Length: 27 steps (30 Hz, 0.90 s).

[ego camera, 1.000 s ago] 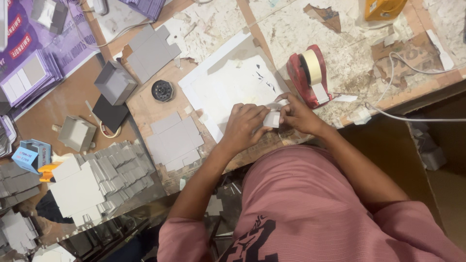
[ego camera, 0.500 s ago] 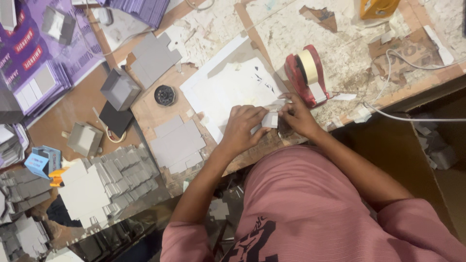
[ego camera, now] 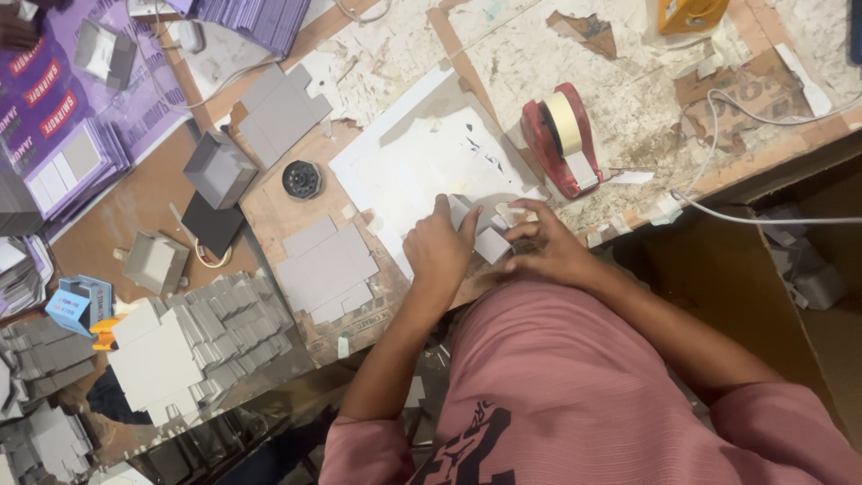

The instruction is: The person folds flat cardboard pieces into small boxes and secures the edges with adhesive tape. They repeatedly pick up a piece, fold it into shape, apply tape to the seams, and place the finished box aside on the table.

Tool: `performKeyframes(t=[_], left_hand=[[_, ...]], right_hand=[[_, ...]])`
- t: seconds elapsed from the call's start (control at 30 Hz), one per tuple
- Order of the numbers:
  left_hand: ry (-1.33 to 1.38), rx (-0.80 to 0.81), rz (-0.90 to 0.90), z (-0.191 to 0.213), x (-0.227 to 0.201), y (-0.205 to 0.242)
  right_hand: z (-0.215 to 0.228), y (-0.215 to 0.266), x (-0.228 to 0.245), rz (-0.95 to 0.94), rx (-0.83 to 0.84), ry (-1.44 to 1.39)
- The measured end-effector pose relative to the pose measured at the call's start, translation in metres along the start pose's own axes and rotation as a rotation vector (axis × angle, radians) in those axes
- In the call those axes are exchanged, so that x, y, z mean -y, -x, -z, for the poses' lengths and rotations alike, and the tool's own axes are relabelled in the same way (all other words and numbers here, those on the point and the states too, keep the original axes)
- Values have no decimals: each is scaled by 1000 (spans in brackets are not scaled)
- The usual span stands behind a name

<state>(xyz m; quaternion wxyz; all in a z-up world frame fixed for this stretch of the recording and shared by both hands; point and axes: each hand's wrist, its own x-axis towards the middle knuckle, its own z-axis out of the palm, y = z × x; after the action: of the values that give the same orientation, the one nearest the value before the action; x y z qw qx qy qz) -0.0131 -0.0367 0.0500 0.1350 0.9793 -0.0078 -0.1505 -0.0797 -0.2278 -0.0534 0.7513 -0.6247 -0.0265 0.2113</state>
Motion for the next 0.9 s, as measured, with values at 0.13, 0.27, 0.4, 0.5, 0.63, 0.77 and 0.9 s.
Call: performKeyframes(t=[0.13,0.27,0.4,0.5,0.63,0.77,0.9], left_hand=[[-154,-116,-212,-7,5,0],[-242,-121,-838,-6,21,-13],[-155,82,-1010,-3,36,-17],[-229,102,-1036,-1,40,-21],[-180,88,-984,-5,38,-24],[-119,43,-947,-11,36,-24],[-99,79,-933,-11,40,-24]], right_hand=[[7,-5,-20,11,-6,-169],[11,-9,-32,2,-16,-172],[11,-13,-35,175,29,-228],[9,-16,-35,174,17,-243],[9,-25,-33,104,-27,-280],[12,-29,-37,96,-41,-356],[14,-33,-45,104,-39,-328]])
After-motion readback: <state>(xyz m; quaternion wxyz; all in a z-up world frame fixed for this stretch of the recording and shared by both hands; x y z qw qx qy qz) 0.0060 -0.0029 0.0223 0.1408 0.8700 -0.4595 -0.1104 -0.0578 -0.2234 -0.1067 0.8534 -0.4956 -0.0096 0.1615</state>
